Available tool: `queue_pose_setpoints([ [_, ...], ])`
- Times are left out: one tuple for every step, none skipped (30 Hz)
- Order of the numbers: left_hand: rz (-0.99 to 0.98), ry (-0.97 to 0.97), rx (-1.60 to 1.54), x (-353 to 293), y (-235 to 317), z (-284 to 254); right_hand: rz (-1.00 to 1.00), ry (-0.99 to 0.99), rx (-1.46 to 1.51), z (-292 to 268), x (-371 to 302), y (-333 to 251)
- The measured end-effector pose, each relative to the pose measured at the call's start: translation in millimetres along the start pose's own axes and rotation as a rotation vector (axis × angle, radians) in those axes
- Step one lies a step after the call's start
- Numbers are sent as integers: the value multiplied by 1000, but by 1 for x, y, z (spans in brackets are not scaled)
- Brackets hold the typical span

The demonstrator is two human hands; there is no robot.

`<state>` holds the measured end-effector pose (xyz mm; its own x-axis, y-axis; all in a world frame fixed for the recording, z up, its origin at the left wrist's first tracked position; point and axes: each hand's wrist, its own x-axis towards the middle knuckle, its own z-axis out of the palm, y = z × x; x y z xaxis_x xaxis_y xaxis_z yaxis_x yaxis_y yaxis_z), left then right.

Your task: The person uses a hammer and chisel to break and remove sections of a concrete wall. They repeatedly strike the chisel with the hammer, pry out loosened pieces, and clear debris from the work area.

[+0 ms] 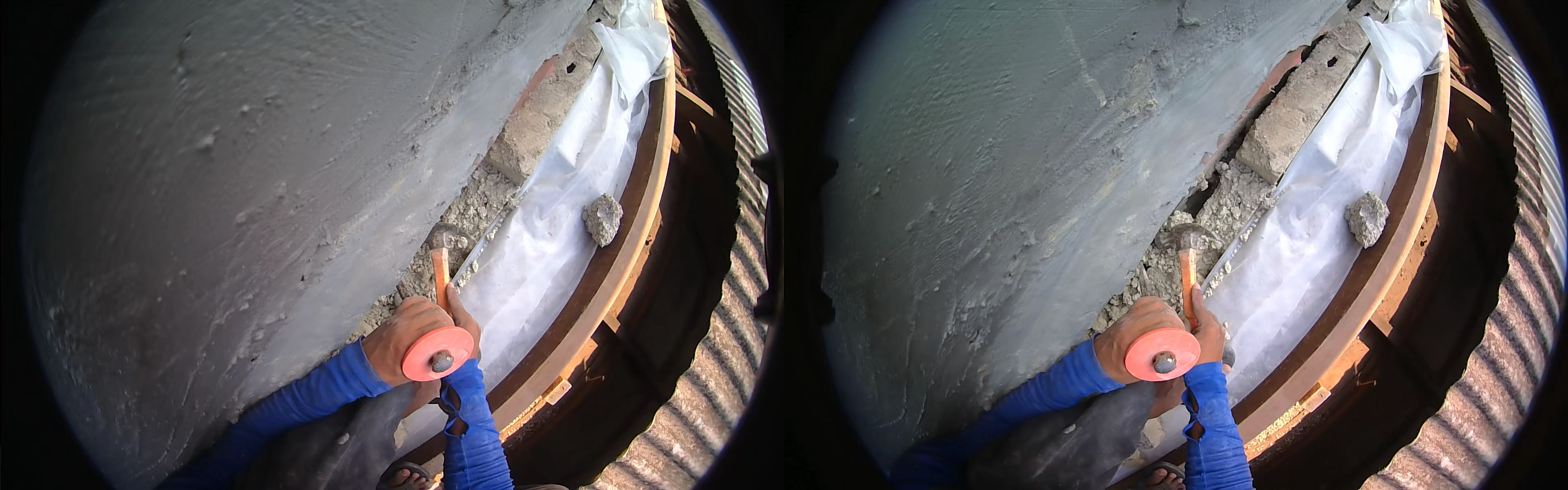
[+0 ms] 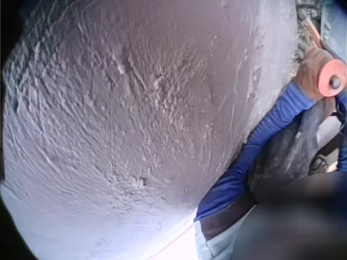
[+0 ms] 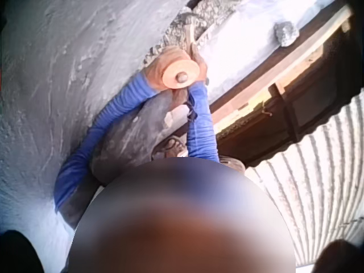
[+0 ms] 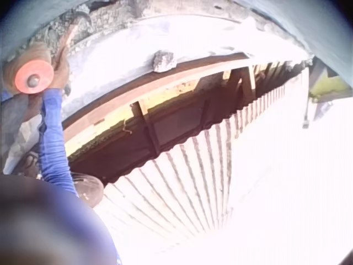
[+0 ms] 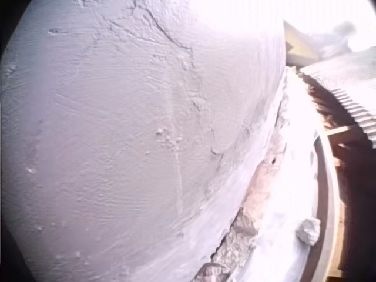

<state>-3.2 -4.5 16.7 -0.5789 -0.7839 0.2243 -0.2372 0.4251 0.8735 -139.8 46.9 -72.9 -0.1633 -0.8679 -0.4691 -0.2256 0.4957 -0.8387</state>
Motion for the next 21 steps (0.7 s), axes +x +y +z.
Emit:
queue_pose_setpoints([
  [-1, -6, 5, 0, 0, -1, 15, 73, -85, 0, 17, -4],
  [-5, -11, 7, 0, 0, 0, 34, 144, -174, -3, 28, -9],
  [-5, -11, 3, 0, -1, 0, -6, 212, -160, -9, 40, -15],
  [-7, -20, 16, -1, 0, 0, -69, 284, -137, -13, 44, -20],
  [-6, -24, 23, -1, -1, 1, -12, 299, -92, -20, 43, -26],
  [-6, -24, 23, -1, -1, 2, -14, 309, -88, -24, 43, -31],
  [-1, -15, 28, -1, -2, 3, -13, 317, -87, -26, 32, -34],
  [3, -7, 28, -1, -2, 4, -10, 326, -87, -29, 27, -35],
  [-4, -1, 19, -1, -2, 5, -23, 376, -89, -25, 21, -35],
  [0, -11, 27, -1, -3, 5, -57, 354, -36, -23, 17, -33],
  [-5, -23, 28, -1, -4, 6, -50, 322, -82, -18, 20, -30],
  [9, -14, 14, -1, -5, 7, 36, 261, -125, -12, 21, -26],
  [14, -39, 57, -1, -7, 8, -10, 243, -159, -8, 30, -22],
  [32, -32, 46, 0, -9, 10, -38, 209, -197, -5, 38, -19],
  [39, -26, 46, -2, -9, 9, -98, 202, -124, -3, 41, -16],
  [38, -7, 46, -3, -9, 8, -56, 189, -100, -2, 45, -14],
  [-4, 7, 39, -5, -8, 8, -24, 188, -68, -3, 44, -13],
  [-9, -9, 56, -6, -8, 7, 0, 200, -43, -4, 43, -13],
  [-9, -7, 57, -7, -7, 8, 33, 172, 73, -8, 37, -12],
  [-15, -2, 56, -6, -7, 7, -35, 171, 130, -10, 31, -13],
  [-38, -5, 45, -7, -7, 7, -107, 187, 182, -13, 23, -13],
])
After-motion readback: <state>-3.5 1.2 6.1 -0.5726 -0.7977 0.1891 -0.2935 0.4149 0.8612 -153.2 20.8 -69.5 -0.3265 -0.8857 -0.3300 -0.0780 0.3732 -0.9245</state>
